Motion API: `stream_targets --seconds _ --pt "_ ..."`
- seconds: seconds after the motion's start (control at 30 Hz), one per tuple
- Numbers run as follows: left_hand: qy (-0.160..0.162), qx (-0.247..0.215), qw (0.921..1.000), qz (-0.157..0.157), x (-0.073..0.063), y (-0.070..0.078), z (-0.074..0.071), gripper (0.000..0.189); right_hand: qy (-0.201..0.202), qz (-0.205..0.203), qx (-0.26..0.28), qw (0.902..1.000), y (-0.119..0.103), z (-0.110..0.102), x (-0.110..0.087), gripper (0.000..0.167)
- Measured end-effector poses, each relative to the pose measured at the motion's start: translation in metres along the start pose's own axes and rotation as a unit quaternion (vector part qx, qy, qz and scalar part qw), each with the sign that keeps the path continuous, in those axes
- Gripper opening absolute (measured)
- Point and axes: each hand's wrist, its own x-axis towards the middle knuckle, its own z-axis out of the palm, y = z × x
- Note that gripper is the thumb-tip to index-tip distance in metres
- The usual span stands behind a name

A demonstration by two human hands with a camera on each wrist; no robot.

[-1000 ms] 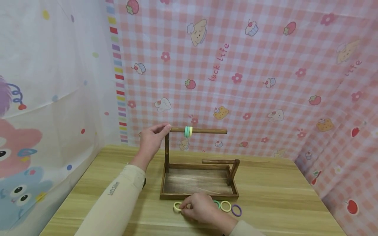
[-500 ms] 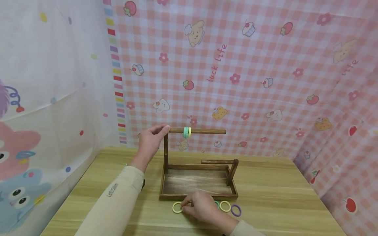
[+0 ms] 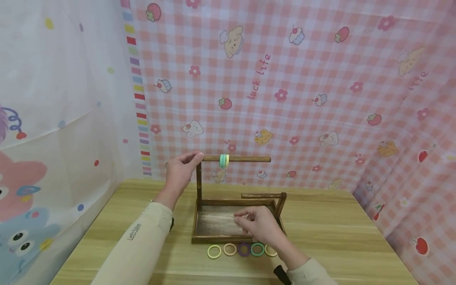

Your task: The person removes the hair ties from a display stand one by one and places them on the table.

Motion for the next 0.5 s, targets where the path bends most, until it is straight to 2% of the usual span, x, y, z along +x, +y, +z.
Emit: stream_targets --seconds 0.17,0.4,0.5 --pt "0.004 -0.005 1.0 0.0 0.0 -0.002 0.0 0.05 0.077 0.026 0.066 0.9945 -0.002 -0.014 0.003 0.02" --pt "-0.001 -0.013 0.9999 0.004 0.001 -0.003 0.001 0.049 0.166 0.053 0.176 0.9689 -0.003 -0.023 0.007 0.029" --pt "-0.002 -0.017 0.9998 0.004 0.002 -0.002 0.001 0.048 0.191 0.059 0.198 0.9597 -0.005 -0.022 0.009 0.031"
